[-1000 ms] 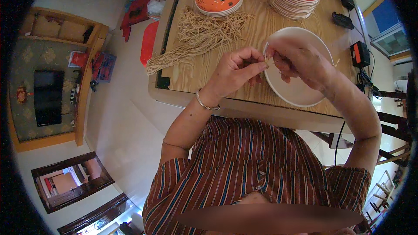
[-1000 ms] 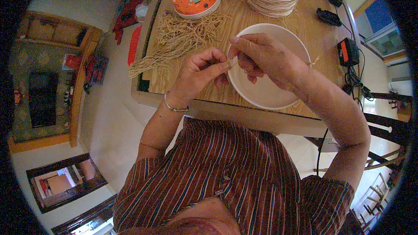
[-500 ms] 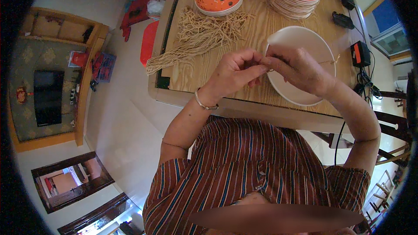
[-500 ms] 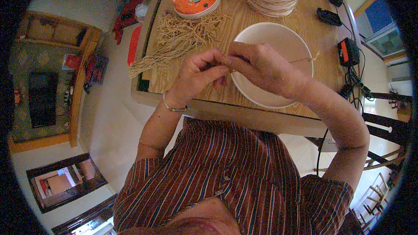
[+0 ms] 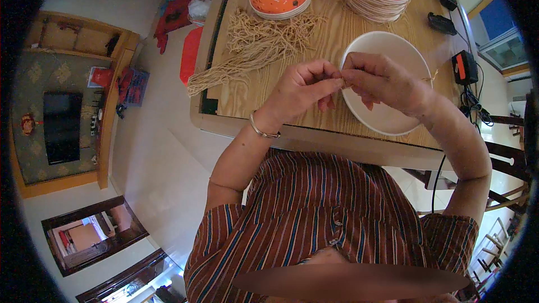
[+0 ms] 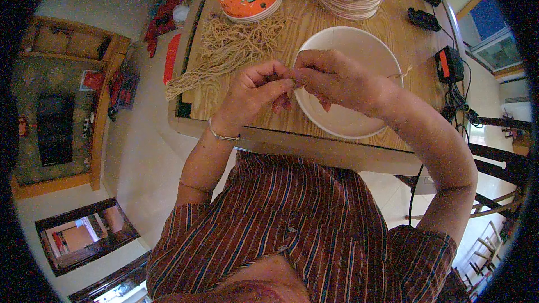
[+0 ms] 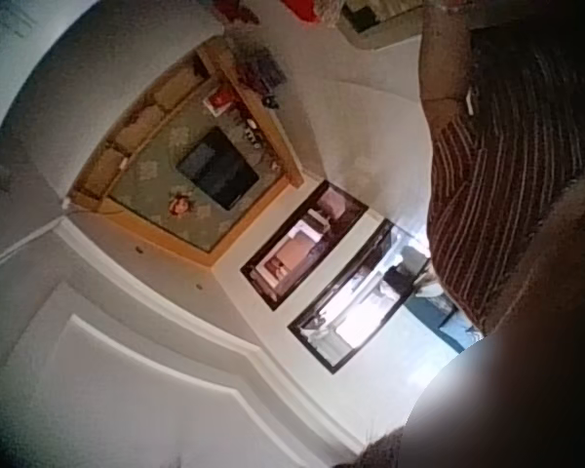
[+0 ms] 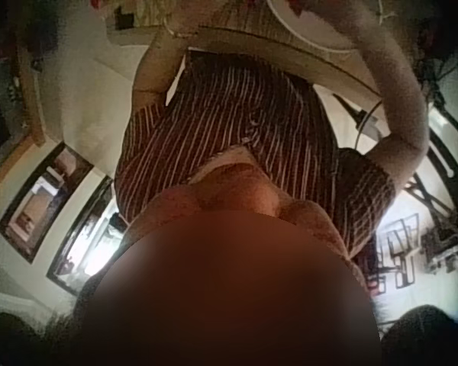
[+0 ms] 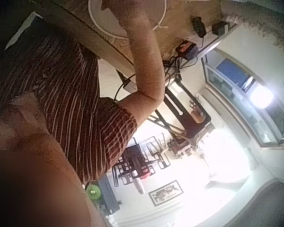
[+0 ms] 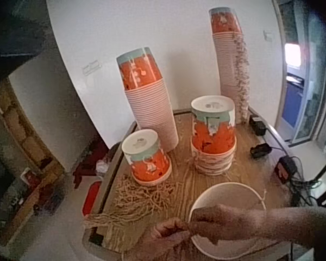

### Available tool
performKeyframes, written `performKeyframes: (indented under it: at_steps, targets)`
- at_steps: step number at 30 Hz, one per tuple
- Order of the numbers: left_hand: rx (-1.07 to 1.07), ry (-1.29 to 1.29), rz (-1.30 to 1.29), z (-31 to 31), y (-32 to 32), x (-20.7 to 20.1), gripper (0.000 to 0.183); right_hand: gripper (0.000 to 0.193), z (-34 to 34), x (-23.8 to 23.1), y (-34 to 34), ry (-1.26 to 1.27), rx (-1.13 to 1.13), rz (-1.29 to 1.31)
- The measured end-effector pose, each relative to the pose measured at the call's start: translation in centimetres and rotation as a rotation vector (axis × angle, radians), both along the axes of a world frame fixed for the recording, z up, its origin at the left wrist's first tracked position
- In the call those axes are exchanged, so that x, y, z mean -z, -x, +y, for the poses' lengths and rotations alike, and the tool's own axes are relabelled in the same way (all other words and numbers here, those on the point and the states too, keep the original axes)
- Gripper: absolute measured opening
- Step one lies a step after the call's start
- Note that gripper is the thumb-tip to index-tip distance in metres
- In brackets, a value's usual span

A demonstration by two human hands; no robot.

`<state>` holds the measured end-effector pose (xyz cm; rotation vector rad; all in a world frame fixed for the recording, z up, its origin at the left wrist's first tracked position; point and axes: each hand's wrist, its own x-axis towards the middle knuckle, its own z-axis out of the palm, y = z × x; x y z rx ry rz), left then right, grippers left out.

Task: Tying decorative or securing raffia/string around paper bowls.

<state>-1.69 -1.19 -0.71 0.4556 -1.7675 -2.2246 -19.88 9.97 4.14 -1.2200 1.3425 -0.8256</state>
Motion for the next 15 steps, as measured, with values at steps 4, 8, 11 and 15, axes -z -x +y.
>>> performKeyframes:
  at_steps: [4,8,11,15]
  targets:
    - [0.011,-0.018,0.004,-0.27,-0.13,0.29,0.009,0.02,0.02,0.01,0.21,-0.016,-0.005,-0.054]
    - [0.053,-0.026,0.02,-0.66,-0.25,0.25,0.009,0.02,0.07,-0.24,0.33,0.009,-0.019,-0.074]
    - [0.065,-0.09,0.047,-0.51,-0.32,0.03,0.011,0.02,0.09,-0.06,0.37,0.02,0.019,-0.088]
    - [0.085,0.031,0.039,-0.39,-0.4,0.2,0.014,0.021,0.26,-0.14,0.29,0.01,0.047,-0.115]
